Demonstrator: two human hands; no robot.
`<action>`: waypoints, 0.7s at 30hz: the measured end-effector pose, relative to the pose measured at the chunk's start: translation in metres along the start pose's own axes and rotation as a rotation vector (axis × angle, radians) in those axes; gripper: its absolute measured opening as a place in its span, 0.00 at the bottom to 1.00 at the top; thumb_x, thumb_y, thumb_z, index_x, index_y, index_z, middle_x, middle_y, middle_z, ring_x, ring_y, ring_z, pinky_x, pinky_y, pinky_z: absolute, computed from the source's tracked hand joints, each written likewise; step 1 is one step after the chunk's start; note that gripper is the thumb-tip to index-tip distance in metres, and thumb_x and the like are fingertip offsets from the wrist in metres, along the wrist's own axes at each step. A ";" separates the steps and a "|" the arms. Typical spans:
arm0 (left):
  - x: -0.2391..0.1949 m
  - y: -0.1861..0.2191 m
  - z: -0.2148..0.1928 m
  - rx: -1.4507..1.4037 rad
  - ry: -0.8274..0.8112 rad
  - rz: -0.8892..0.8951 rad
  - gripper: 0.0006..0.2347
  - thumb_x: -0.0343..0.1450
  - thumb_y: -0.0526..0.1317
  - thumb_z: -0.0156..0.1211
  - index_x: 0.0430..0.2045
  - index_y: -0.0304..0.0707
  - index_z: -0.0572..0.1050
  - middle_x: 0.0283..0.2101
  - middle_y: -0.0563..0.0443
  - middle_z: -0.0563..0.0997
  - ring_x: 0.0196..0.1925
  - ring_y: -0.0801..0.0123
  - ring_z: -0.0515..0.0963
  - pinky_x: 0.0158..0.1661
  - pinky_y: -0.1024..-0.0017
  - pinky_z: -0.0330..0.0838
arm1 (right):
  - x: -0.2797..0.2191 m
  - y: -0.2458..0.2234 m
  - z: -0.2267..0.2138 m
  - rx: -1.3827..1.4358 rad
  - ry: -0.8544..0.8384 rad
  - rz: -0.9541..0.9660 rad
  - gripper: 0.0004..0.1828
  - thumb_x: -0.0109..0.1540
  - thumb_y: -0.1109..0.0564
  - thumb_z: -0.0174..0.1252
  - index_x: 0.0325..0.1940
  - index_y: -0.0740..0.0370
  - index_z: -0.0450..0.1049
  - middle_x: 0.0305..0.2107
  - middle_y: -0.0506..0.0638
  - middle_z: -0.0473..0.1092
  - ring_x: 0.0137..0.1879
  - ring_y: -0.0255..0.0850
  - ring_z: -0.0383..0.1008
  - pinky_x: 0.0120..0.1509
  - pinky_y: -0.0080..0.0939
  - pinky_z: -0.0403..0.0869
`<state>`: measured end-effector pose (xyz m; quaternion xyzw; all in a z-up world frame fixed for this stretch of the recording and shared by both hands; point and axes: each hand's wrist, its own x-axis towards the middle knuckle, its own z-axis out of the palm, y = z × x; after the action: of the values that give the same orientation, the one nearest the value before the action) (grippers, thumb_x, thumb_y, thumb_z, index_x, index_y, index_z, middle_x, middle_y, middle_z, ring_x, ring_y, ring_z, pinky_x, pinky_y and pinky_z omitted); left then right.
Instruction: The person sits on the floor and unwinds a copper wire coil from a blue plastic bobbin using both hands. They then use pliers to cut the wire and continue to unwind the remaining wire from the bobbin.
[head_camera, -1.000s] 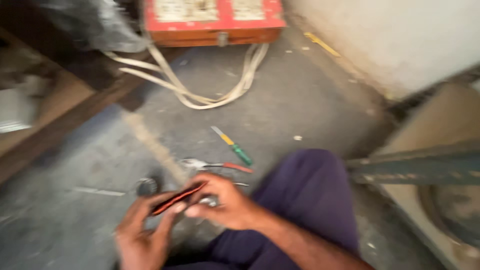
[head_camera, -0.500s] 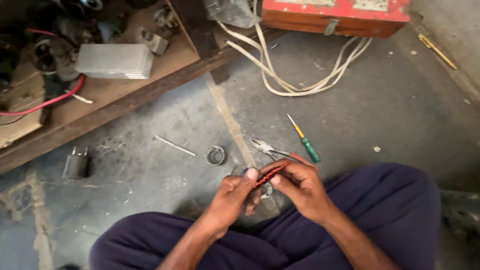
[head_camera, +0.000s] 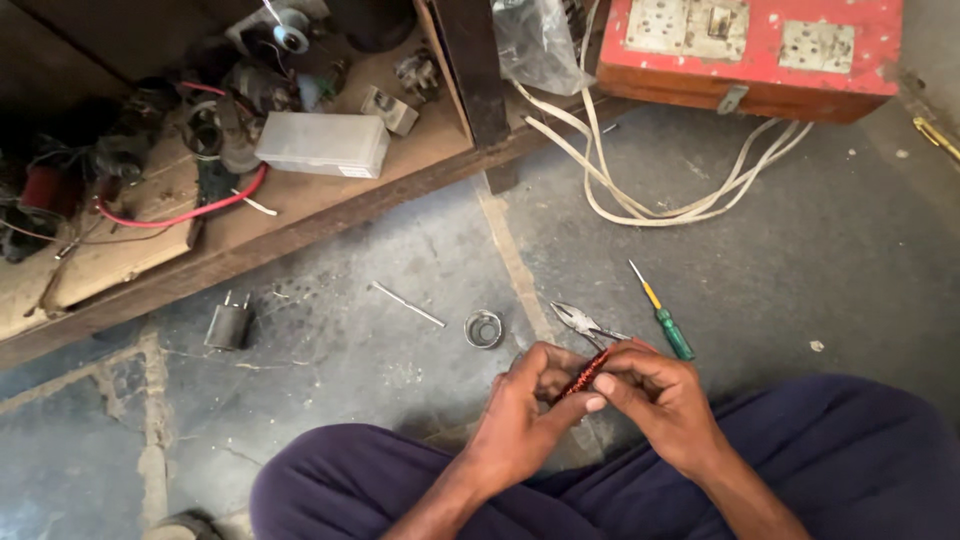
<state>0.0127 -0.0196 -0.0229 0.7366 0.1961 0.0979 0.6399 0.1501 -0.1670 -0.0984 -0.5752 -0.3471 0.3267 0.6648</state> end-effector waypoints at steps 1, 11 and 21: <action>0.001 -0.001 0.000 -0.036 -0.007 -0.015 0.14 0.71 0.35 0.67 0.46 0.30 0.71 0.32 0.51 0.85 0.33 0.78 0.82 0.37 0.76 0.77 | 0.001 0.003 -0.001 0.046 0.014 0.033 0.07 0.64 0.64 0.59 0.42 0.70 0.79 0.39 0.49 0.74 0.44 0.34 0.75 0.47 0.35 0.74; 0.005 -0.045 0.006 -0.451 -0.148 -0.062 0.08 0.77 0.36 0.58 0.45 0.30 0.70 0.36 0.53 0.81 0.34 0.76 0.80 0.38 0.74 0.77 | 0.002 0.013 -0.006 0.137 0.070 0.128 0.16 0.61 0.67 0.60 0.53 0.69 0.75 0.35 0.51 0.77 0.42 0.34 0.77 0.47 0.35 0.75; 0.006 -0.064 0.010 -0.600 -0.238 -0.106 0.12 0.81 0.43 0.53 0.56 0.40 0.76 0.33 0.58 0.77 0.33 0.80 0.75 0.37 0.80 0.70 | 0.002 0.048 -0.026 0.122 -0.125 0.117 0.13 0.63 0.65 0.61 0.52 0.72 0.75 0.33 0.54 0.80 0.41 0.38 0.81 0.47 0.39 0.78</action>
<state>0.0110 -0.0194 -0.0881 0.5102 0.1204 0.0313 0.8510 0.1708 -0.1734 -0.1481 -0.5316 -0.3331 0.4205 0.6555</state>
